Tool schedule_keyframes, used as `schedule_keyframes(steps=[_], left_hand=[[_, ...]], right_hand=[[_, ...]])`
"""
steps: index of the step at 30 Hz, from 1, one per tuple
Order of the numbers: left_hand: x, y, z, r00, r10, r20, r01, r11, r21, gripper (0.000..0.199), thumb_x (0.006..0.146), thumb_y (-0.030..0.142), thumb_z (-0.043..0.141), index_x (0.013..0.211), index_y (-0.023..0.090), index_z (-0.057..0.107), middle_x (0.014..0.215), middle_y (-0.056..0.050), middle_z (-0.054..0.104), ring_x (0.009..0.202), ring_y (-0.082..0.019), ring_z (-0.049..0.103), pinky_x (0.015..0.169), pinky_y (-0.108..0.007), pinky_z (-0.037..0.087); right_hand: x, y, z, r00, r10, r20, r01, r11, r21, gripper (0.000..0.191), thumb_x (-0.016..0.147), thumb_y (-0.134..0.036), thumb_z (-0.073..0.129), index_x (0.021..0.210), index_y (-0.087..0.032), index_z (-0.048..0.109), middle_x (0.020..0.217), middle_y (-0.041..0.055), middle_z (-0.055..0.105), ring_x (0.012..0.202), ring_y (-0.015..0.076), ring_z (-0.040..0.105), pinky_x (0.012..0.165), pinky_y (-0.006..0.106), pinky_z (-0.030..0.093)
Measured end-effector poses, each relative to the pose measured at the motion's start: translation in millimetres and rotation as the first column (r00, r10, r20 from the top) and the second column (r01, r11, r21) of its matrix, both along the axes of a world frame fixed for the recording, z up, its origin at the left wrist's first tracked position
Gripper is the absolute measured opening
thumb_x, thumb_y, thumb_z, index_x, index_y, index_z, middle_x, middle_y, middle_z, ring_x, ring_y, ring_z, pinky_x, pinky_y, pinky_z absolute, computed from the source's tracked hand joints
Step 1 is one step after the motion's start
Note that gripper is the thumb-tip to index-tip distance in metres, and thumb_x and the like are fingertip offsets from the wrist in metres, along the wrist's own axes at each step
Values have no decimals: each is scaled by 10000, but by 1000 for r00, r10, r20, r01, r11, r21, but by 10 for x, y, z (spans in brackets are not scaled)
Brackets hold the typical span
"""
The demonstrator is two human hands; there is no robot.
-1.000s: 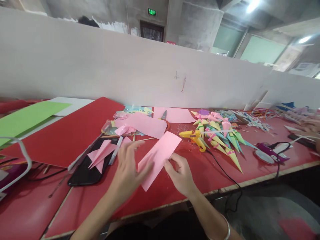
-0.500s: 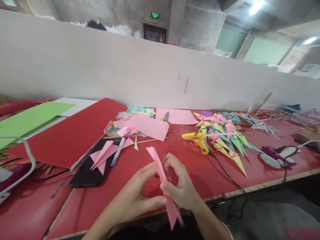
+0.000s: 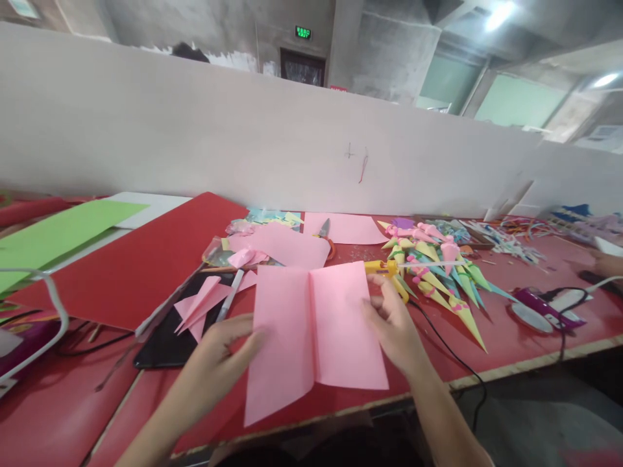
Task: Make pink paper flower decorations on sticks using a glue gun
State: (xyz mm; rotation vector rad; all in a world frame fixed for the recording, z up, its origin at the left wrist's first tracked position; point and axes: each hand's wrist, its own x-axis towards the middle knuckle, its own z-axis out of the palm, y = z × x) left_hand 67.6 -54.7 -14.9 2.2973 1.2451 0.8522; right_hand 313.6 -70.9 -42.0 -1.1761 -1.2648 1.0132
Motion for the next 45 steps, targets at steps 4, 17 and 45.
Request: schedule_keyframes(steps=[4,17,45], left_hand=[[-128,160,-17,887,322,-329,-230,929,289,421,838,331,408,435,211,392,426,14,413,365,-140,384,389,-267,222],[561,575,-405,717,-5,-697,267,926,268,193,833,106,491,929,152,652,920,-104,646,841,-225,608,705,-326,461],[549,559,-537,662,10,-749,175,970,167,412,920,201,379,1316,146,474,1024,-113,605,906,-264,580,684,-383,470]], right_hand=[[259,163,-207,995,21,102,-8,993,-118,398,796,-360,523,1142,-223,381,682,-22,613,558,160,582,524,289,432],[278,170,-442,946,-3,323,52,988,-144,461,810,-258,457,1251,-175,354,595,-69,522,515,138,511,536,261,390],[104,-358,-570,652,-218,726,175,975,136,244,820,-164,365,733,-232,582,642,-12,671,554,182,617,864,484,458]])
